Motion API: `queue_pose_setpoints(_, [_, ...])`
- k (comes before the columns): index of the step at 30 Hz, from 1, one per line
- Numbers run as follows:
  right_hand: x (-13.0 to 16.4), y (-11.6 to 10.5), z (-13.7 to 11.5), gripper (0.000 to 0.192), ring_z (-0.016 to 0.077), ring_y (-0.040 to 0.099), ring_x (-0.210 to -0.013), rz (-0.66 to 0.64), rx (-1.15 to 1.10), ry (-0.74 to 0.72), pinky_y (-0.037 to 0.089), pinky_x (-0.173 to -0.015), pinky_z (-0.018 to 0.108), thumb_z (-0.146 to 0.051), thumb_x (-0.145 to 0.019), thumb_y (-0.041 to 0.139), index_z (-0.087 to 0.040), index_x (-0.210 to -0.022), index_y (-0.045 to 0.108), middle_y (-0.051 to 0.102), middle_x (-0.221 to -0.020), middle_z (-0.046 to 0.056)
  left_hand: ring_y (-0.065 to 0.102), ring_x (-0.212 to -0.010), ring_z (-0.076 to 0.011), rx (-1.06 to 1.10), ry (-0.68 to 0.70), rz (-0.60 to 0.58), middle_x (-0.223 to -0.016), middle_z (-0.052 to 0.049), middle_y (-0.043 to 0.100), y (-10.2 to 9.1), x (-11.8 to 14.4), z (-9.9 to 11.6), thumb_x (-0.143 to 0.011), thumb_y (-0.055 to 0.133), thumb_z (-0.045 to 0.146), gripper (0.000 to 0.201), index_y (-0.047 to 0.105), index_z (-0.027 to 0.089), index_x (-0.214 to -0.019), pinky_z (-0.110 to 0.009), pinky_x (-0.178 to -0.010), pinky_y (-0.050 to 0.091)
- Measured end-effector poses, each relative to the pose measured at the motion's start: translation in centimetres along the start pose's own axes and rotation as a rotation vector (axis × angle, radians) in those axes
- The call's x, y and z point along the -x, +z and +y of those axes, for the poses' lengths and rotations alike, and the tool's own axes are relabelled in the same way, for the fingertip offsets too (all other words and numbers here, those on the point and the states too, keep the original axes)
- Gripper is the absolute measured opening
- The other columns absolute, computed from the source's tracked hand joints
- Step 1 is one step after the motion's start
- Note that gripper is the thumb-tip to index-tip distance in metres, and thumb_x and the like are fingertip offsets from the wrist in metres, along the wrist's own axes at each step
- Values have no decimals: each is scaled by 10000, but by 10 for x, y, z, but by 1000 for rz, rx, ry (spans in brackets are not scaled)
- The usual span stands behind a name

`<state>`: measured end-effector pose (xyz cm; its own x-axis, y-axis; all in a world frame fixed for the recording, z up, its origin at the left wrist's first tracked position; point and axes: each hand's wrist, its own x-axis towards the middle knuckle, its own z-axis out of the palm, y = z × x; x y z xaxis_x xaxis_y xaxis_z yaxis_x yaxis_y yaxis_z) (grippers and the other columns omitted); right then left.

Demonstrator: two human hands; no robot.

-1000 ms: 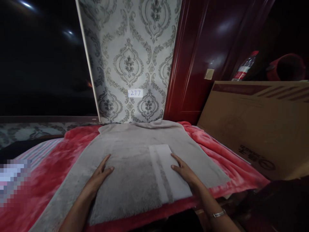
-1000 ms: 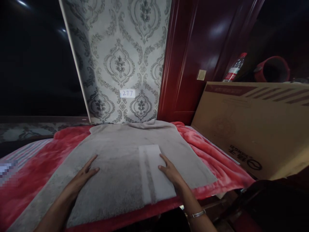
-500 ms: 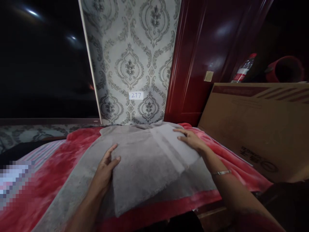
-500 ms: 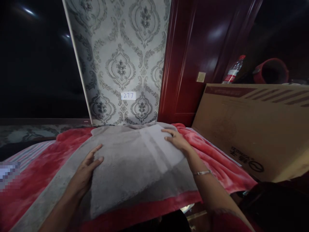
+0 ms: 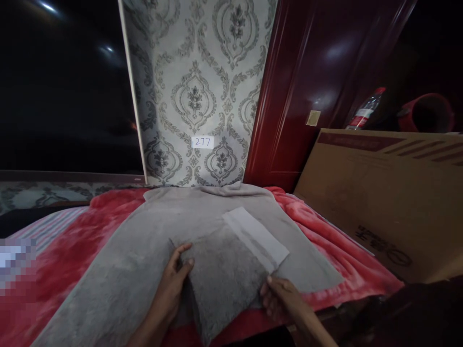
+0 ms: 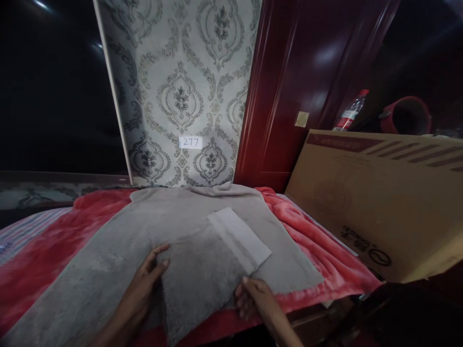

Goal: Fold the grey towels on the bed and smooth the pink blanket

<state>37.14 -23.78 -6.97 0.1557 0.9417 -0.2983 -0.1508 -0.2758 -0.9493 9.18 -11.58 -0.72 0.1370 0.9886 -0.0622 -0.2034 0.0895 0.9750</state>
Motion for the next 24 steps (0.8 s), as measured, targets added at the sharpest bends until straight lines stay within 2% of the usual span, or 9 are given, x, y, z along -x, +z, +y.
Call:
queue_pose_setpoints(4, [13,24,6,735,179,655,-504,-52,-212,135,483,-474,263,-855,-575,706,-157,-798,645,701,-669,69,572,-1176,-278,6,14,-8,-1297,-76,621,14,3,16,-589,807,503,697,640,230,-1208,-325,-939,451])
queue_pose_setpoints(7, [13,37,9,663,176,688,-584,-44,-418,131,517,-547,263,-782,-624,741,-157,-822,642,734,-771,89,551,-1185,-269,11,9,-3,-1296,-65,615,17,8,22,-583,801,502,706,628,243,-1217,-313,-928,435])
queue_pose_setpoints(10, [11,43,19,628,184,709,-641,-93,-515,151,519,-578,259,-757,-700,704,-153,-860,646,748,-838,112,563,-1128,-255,14,-3,4,-1226,-55,637,15,14,26,-582,806,512,715,627,249,-1223,-305,-891,434])
queue_pose_setpoints(15, [14,49,24,865,222,703,-596,-220,-486,283,492,-524,279,-889,-639,623,-109,-1012,668,754,-906,164,597,-1020,-231,90,-11,23,-1136,-45,664,10,21,28,-562,854,495,715,643,247,-1198,-289,-832,449])
queue_pose_setpoints(17, [17,55,18,927,256,731,-704,-243,-542,247,523,-597,305,-877,-616,661,-103,-1127,658,754,-969,183,611,-976,-222,114,-27,19,-1108,-43,670,10,23,29,-552,870,483,732,641,250,-1207,-289,-812,460])
queue_pose_setpoints(19, [19,65,10,891,287,729,-929,-201,-676,139,550,-763,357,-797,-618,745,-144,-1214,636,741,-1100,179,623,-958,-223,138,-39,22,-1104,-48,672,11,26,29,-546,879,469,747,638,249,-1218,-293,-796,475])
queue_pose_setpoints(21, [20,77,3,822,298,671,-1117,-96,-826,16,523,-923,419,-696,-616,821,-203,-1245,630,712,-1219,143,635,-975,-240,164,-51,23,-1130,-56,672,12,30,29,-535,888,463,757,638,250,-1218,-296,-776,492])
queue_pose_setpoints(24, [18,92,-2,792,323,627,-1193,101,-948,-50,497,-998,480,-565,-560,901,-235,-1234,646,701,-1260,99,644,-1040,-280,179,-96,11,-1189,-68,669,10,35,25,-526,898,472,780,631,262,-1228,-310,-775,515])
